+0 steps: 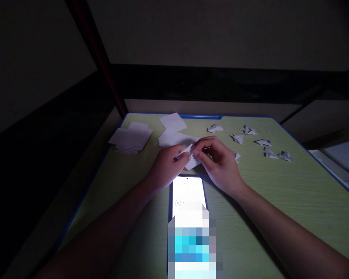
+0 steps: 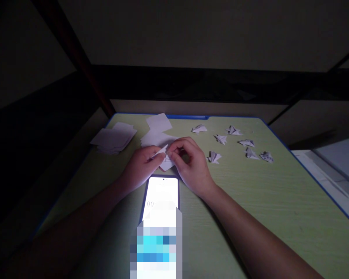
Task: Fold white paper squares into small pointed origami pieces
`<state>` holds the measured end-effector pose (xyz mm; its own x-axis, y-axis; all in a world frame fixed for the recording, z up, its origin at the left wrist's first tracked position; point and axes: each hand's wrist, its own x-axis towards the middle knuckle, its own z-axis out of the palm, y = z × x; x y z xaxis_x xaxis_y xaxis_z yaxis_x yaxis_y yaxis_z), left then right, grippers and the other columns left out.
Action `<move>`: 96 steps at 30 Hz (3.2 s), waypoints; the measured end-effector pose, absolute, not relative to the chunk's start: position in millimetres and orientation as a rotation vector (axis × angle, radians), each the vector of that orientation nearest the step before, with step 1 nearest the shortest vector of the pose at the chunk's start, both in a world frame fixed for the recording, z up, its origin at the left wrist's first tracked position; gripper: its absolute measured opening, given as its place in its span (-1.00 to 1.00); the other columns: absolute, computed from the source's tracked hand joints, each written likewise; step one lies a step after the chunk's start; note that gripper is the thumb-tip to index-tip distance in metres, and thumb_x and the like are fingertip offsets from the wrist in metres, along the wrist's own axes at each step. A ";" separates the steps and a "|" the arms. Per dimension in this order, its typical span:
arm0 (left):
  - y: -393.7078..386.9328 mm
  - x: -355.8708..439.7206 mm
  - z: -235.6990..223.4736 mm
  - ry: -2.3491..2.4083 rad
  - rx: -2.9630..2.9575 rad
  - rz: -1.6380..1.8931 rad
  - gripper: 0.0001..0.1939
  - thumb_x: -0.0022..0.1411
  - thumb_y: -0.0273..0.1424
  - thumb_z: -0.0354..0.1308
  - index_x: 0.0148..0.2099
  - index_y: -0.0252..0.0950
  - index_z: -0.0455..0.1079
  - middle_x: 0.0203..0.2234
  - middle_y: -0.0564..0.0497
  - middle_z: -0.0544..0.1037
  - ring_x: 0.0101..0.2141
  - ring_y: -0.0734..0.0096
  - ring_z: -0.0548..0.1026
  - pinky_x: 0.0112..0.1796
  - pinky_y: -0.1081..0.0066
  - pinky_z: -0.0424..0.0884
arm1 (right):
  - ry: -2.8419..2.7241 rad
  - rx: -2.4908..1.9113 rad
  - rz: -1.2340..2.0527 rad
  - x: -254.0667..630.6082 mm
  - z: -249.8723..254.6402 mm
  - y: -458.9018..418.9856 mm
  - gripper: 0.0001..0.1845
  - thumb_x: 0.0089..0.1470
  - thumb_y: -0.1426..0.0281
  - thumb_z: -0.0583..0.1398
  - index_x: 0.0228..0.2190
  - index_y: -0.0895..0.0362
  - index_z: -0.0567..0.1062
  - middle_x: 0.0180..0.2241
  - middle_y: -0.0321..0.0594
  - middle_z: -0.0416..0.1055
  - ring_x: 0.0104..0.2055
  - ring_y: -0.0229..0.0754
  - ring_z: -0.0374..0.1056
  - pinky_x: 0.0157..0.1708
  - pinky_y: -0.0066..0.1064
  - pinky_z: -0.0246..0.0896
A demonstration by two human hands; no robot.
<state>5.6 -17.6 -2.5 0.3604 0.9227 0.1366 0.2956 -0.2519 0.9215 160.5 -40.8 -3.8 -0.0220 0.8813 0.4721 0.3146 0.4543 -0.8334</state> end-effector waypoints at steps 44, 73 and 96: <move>-10.5 -4.5 8.7 1.151 1.864 0.779 -0.78 0.11 -0.34 0.08 -0.44 -0.38 0.43 -0.63 0.08 0.44 -0.55 0.50 0.42 -0.55 0.53 0.23 | -1.815 -1.085 0.523 166.3 13.1 -48.7 -0.94 0.09 0.43 0.24 -0.35 0.15 0.54 -0.38 -0.22 0.46 -0.35 -0.22 0.35 -0.34 -0.36 0.25; -20.0 2.6 8.5 0.862 1.559 0.614 -0.89 0.10 -0.49 0.08 -0.44 -0.39 0.37 -0.64 0.11 0.40 -0.61 0.58 0.39 -0.63 0.60 0.24 | -2.387 -1.150 0.187 195.9 42.5 -65.2 -0.83 0.22 0.40 0.11 -0.24 0.15 0.50 -0.31 -0.19 0.54 -0.34 -0.21 0.45 -0.35 -0.38 0.30; -20.3 1.7 5.4 0.836 1.612 0.592 -0.85 0.10 -0.43 0.09 -0.49 -0.37 0.33 -0.66 0.11 0.38 -0.64 0.59 0.33 -0.64 0.58 0.13 | -2.206 -1.168 0.525 194.9 37.0 -62.7 -0.84 0.21 0.35 0.14 -0.25 0.13 0.50 -0.29 -0.18 0.49 -0.27 -0.20 0.41 -0.30 -0.37 0.29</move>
<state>1.7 -20.3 5.4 0.6164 0.7848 -0.0641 0.2003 -0.0776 0.9767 194.9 -62.7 37.0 -0.4469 0.8395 0.3092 0.6105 0.5388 -0.5805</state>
